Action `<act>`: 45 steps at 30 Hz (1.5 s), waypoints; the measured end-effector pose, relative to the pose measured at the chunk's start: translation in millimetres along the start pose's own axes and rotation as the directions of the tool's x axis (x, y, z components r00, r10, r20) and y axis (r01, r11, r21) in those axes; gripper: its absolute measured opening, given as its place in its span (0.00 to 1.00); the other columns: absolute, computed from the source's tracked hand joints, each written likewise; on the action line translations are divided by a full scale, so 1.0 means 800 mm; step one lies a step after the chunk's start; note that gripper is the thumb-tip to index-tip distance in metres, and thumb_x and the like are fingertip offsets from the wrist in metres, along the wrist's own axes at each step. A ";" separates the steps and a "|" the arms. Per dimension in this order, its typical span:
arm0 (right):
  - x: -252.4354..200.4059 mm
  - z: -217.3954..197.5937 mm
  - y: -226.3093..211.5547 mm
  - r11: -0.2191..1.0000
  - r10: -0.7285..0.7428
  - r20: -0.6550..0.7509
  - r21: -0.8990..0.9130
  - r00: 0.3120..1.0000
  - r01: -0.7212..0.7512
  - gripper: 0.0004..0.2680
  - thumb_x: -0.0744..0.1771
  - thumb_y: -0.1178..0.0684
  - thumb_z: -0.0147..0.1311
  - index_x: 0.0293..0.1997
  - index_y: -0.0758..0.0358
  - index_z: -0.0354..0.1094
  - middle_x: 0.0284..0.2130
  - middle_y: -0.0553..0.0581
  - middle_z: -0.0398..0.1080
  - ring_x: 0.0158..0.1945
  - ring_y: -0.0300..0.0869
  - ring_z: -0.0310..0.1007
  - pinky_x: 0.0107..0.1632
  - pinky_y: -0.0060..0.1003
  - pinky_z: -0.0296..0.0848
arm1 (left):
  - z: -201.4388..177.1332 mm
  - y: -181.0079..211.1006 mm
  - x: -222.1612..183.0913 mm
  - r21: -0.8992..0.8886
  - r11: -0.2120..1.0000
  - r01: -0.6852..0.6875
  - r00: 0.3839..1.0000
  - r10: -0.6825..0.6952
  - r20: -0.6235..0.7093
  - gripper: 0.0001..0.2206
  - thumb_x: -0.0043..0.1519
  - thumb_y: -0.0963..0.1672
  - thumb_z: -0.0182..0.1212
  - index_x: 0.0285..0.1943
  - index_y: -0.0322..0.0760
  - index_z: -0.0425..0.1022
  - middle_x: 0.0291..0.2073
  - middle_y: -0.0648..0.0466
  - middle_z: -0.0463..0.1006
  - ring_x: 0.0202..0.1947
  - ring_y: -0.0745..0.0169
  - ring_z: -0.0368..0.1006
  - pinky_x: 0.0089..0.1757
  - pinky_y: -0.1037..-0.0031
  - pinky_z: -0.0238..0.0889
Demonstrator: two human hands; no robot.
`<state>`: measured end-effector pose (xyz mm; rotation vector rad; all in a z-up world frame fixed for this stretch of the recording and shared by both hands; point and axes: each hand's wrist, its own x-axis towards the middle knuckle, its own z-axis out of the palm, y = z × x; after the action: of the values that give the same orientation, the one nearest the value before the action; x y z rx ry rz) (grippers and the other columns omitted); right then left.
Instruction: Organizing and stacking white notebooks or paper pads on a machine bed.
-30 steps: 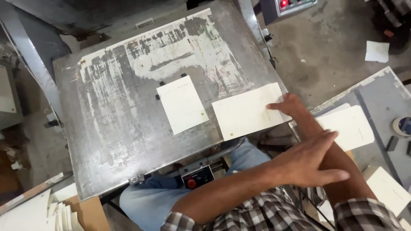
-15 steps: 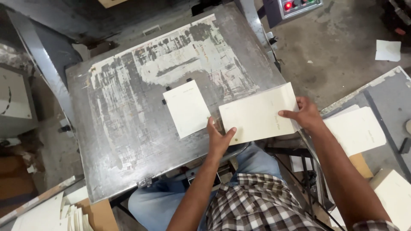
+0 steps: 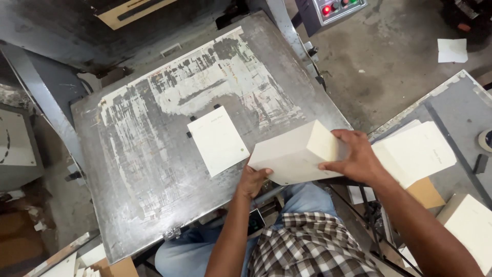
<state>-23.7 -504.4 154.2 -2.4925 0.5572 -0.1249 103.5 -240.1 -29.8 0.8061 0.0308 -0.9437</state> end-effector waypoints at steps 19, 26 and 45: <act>0.097 0.127 0.215 0.642 0.041 0.140 0.755 0.989 -0.134 0.35 0.55 0.60 0.70 0.70 0.63 0.55 0.62 0.58 0.64 0.70 0.47 0.57 0.70 0.44 0.54 | 0.015 0.049 0.111 0.719 0.654 -0.236 0.971 0.182 0.152 0.46 0.49 0.42 0.79 0.76 0.34 0.53 0.65 0.44 0.69 0.67 0.50 0.65 0.62 0.63 0.63; 0.093 0.144 0.230 0.773 0.064 0.381 0.565 0.922 -0.287 0.31 0.58 0.52 0.71 0.68 0.66 0.61 0.57 0.59 0.72 0.62 0.47 0.70 0.64 0.42 0.67 | 0.040 0.055 0.112 0.764 0.604 -0.227 0.973 0.120 0.195 0.61 0.42 0.44 0.81 0.77 0.38 0.30 0.67 0.46 0.60 0.66 0.51 0.59 0.60 0.63 0.61; 0.140 0.096 0.217 0.815 0.452 0.376 0.196 0.809 -0.546 0.24 0.56 0.45 0.71 0.52 0.69 0.75 0.42 0.65 0.80 0.43 0.52 0.80 0.49 0.43 0.76 | 0.049 -0.041 0.128 0.777 0.625 0.067 0.990 0.058 -0.132 0.25 0.56 0.49 0.72 0.58 0.27 0.77 0.48 0.43 0.83 0.47 0.54 0.80 0.47 0.68 0.73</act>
<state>30.9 -640.9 -10.0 -1.9386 0.9651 0.3681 129.4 -347.7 -58.1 1.7010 -0.2789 -0.8902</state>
